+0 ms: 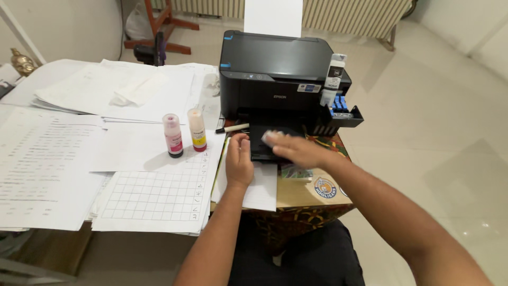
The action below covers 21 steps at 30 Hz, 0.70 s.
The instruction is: The person sits on the floor and refills an Epson printer with ink. They handle three ink bottles (yellow, magenta, black), insert the black and yellow bottles into the printer's ink tank, and wipe the printer's paper output tray with a tissue. They also briefly open a small booklet.
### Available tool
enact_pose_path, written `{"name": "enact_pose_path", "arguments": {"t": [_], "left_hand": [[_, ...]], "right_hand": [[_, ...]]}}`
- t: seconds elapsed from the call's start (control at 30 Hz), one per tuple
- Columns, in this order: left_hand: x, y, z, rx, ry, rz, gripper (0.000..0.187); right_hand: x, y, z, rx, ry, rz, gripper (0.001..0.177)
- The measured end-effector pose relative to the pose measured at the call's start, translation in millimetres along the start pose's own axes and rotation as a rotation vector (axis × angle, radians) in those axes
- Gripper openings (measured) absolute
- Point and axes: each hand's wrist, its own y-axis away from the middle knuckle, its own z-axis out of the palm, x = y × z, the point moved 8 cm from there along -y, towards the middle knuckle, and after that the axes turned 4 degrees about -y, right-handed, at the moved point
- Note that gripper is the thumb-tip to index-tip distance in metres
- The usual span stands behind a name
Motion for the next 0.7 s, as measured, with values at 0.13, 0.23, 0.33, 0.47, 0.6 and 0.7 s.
{"name": "enact_pose_path", "arguments": {"t": [0.13,0.23,0.33,0.47,0.6,0.7], "left_hand": [[0,3,1,-0.023,-0.008,-0.004,0.034],[3,3,1,-0.026,-0.023,0.013,0.034],[5,3,0,-0.03,-0.053,0.007,0.034],[4,3,0,-0.032,-0.063,-0.026,0.036],[6,1,0,-0.042,-0.062,-0.011,0.036],[7,2,1,-0.036,-0.077,0.005,0.036]], "right_hand": [[48,-25,-26,0.213,0.197,0.137,0.067],[72,-49,-28,0.157,0.357,0.229,0.068],[78,-70,-33,0.166,0.445,0.293,0.072],[84,-78,-44,0.145,0.433,0.478,0.077],[80,-69,-44,0.104,0.484,0.598,0.076],[70,-52,-40,0.147,0.507,0.549,0.076]]}}
